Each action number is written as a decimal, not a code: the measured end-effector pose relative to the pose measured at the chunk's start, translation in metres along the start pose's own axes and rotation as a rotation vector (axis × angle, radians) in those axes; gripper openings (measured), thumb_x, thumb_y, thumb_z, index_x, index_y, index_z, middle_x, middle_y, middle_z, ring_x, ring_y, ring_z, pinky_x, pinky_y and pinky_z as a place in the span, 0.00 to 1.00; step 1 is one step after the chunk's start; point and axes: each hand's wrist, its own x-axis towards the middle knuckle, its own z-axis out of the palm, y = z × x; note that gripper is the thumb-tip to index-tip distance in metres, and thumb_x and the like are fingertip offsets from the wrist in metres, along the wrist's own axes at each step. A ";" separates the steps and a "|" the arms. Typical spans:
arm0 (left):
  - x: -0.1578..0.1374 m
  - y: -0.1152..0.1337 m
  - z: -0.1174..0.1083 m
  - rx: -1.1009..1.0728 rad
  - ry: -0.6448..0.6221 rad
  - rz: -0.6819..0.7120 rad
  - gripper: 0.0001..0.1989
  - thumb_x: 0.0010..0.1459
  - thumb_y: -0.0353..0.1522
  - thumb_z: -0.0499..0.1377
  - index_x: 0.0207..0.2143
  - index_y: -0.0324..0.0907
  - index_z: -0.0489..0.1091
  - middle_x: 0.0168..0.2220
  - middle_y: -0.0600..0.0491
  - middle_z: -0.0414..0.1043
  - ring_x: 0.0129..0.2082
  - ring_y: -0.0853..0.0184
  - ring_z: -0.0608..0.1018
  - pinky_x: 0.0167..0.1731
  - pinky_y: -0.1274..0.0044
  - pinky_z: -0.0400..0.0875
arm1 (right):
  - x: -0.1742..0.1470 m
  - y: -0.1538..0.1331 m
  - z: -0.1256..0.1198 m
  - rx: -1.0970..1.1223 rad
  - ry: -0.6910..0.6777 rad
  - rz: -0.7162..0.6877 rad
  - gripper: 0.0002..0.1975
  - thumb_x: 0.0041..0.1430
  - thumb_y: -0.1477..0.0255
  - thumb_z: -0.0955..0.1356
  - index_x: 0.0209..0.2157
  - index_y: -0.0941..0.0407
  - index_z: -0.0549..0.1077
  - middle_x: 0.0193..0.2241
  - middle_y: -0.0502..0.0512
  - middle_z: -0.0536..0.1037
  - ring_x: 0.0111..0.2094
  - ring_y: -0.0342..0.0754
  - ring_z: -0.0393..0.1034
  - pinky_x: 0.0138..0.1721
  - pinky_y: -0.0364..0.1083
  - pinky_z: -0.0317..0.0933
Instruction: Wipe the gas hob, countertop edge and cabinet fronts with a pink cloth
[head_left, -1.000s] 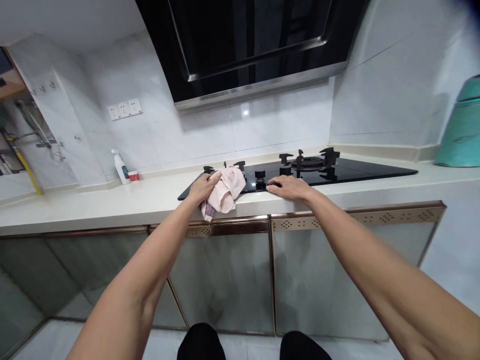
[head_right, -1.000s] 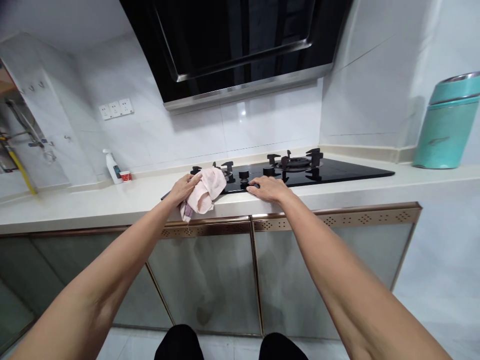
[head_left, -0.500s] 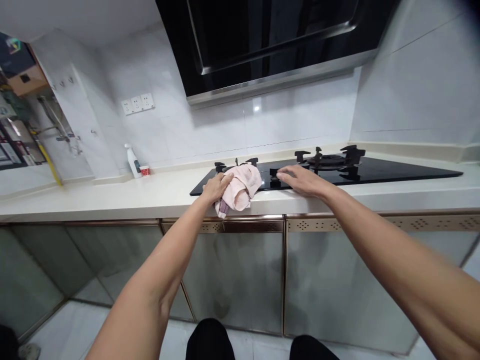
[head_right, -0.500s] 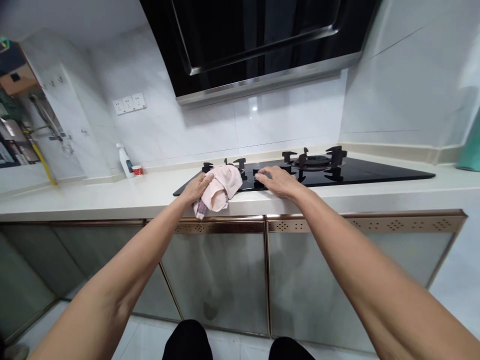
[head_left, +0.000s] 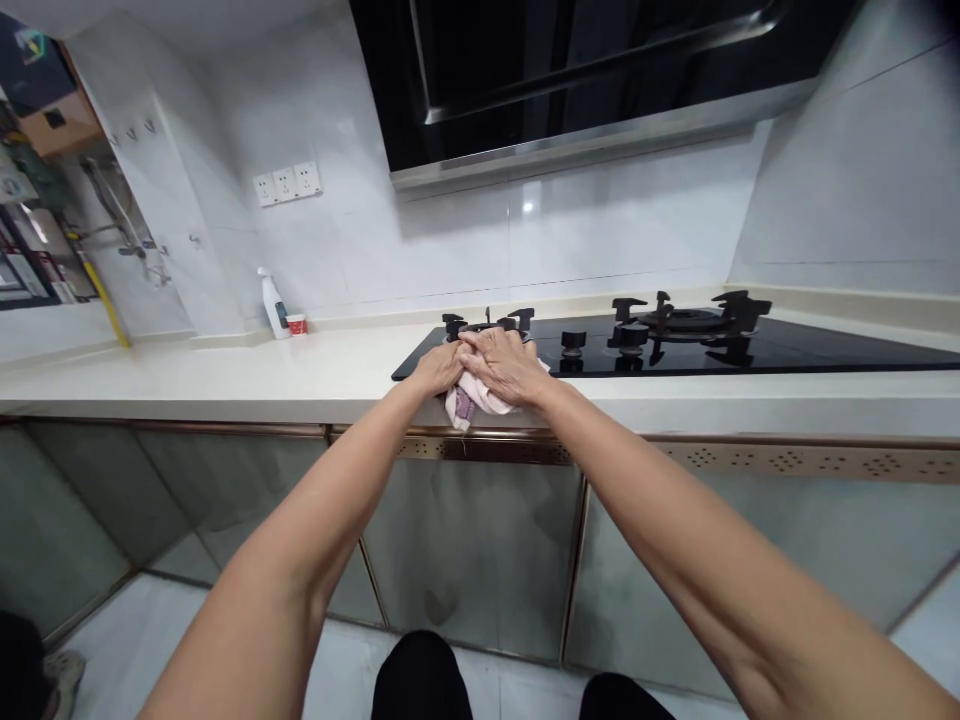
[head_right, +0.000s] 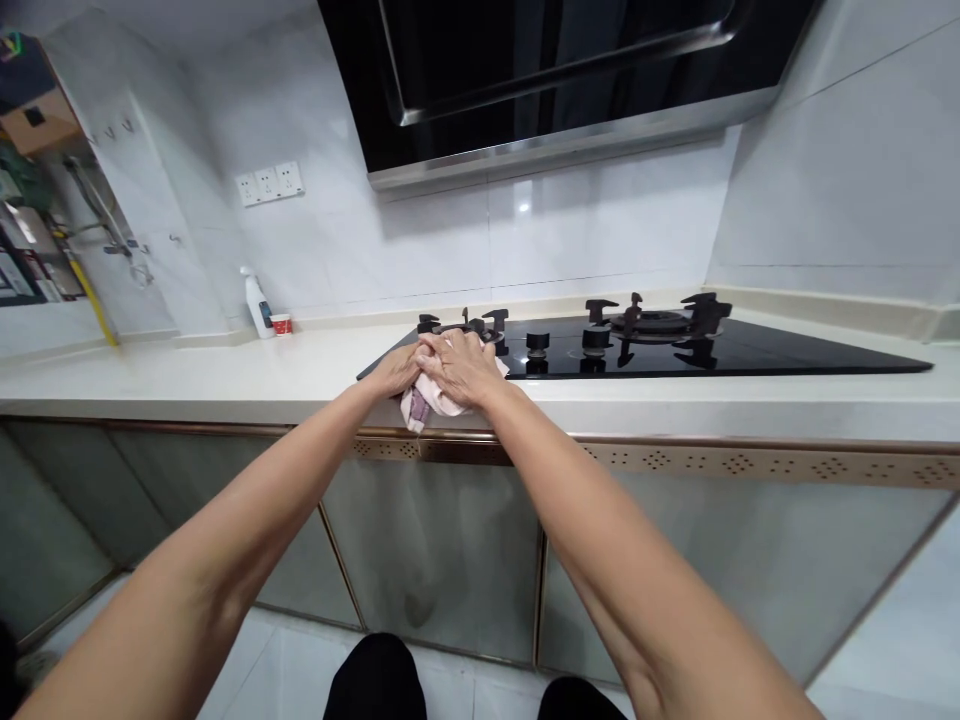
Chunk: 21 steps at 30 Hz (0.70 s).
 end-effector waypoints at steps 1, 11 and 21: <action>-0.002 -0.005 -0.006 0.018 -0.035 0.014 0.21 0.69 0.42 0.44 0.47 0.45 0.74 0.49 0.50 0.78 0.49 0.60 0.78 0.51 0.74 0.68 | -0.001 0.000 -0.001 -0.022 0.001 0.016 0.33 0.67 0.46 0.49 0.68 0.43 0.54 0.63 0.60 0.61 0.60 0.64 0.56 0.58 0.66 0.53; -0.042 -0.062 -0.057 0.372 -0.058 -0.290 0.30 0.66 0.50 0.42 0.53 0.44 0.74 0.56 0.43 0.74 0.55 0.54 0.75 0.54 0.67 0.67 | -0.001 -0.021 -0.015 -0.214 -0.019 0.048 0.33 0.60 0.42 0.60 0.54 0.53 0.68 0.52 0.66 0.67 0.53 0.65 0.60 0.52 0.64 0.57; -0.042 -0.076 -0.059 0.380 -0.185 -0.163 0.31 0.62 0.54 0.46 0.53 0.47 0.73 0.53 0.48 0.76 0.53 0.55 0.76 0.53 0.67 0.69 | -0.030 0.043 -0.031 -0.006 0.017 -0.060 0.27 0.56 0.56 0.66 0.56 0.51 0.68 0.48 0.62 0.68 0.49 0.60 0.64 0.49 0.60 0.63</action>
